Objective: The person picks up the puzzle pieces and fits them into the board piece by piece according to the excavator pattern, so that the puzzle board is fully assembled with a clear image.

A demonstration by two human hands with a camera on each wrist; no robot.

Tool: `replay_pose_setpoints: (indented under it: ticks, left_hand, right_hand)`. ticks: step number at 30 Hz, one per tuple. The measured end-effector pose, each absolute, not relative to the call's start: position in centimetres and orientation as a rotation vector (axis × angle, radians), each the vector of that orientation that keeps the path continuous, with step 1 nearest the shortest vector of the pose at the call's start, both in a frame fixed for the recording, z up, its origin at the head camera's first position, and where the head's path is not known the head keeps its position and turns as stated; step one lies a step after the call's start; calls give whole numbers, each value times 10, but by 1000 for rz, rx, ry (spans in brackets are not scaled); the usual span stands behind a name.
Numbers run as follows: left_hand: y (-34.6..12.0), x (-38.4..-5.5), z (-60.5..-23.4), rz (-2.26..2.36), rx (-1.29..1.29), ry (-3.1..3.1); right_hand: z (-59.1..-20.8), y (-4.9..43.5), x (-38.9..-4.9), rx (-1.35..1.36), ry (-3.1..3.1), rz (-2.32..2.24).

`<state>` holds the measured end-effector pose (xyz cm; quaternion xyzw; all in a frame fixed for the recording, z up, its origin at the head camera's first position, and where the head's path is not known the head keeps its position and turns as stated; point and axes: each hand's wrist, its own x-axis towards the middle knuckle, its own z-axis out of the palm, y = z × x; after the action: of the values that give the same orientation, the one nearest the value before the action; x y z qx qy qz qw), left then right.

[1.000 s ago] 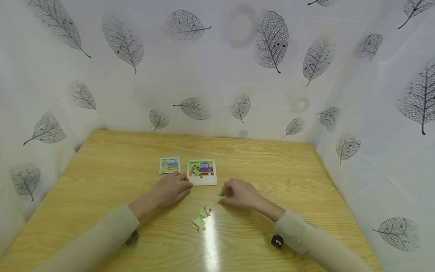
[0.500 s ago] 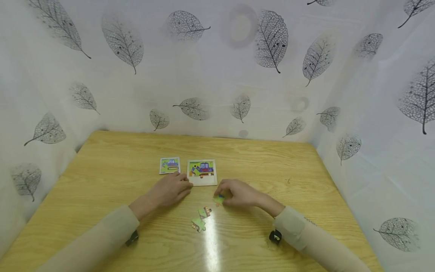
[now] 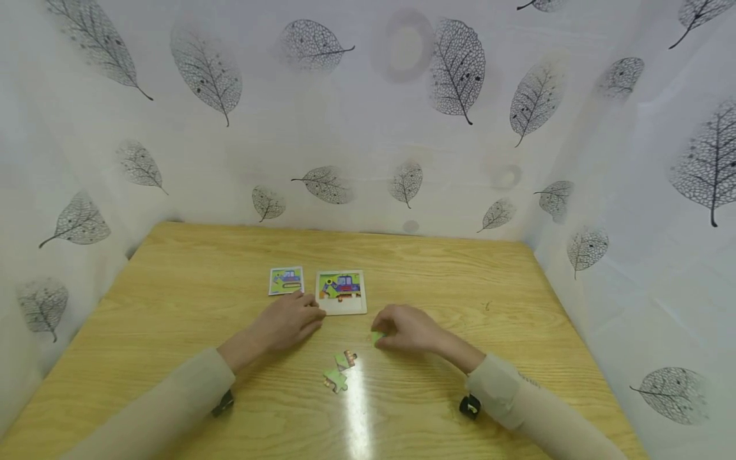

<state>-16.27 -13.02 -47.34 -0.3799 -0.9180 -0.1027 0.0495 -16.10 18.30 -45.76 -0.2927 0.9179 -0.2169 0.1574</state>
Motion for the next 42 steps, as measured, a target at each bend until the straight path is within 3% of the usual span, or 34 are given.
replay_pose_setpoints:
  ticks: [6,21,42]
  left_hand:
    - [-130,-162,-473,-317,-1148,-2806]
    - [-130,-163,-474,-327,-1169,-2767]
    - [-130,-163,-474,-317,-1173,-2770]
  right_hand:
    - [-459,181,-156,-724,2657,-703]
    - [-458,196,-162,-814,2539,-717]
    - [-466,195,-165,-545,2435,-1113]
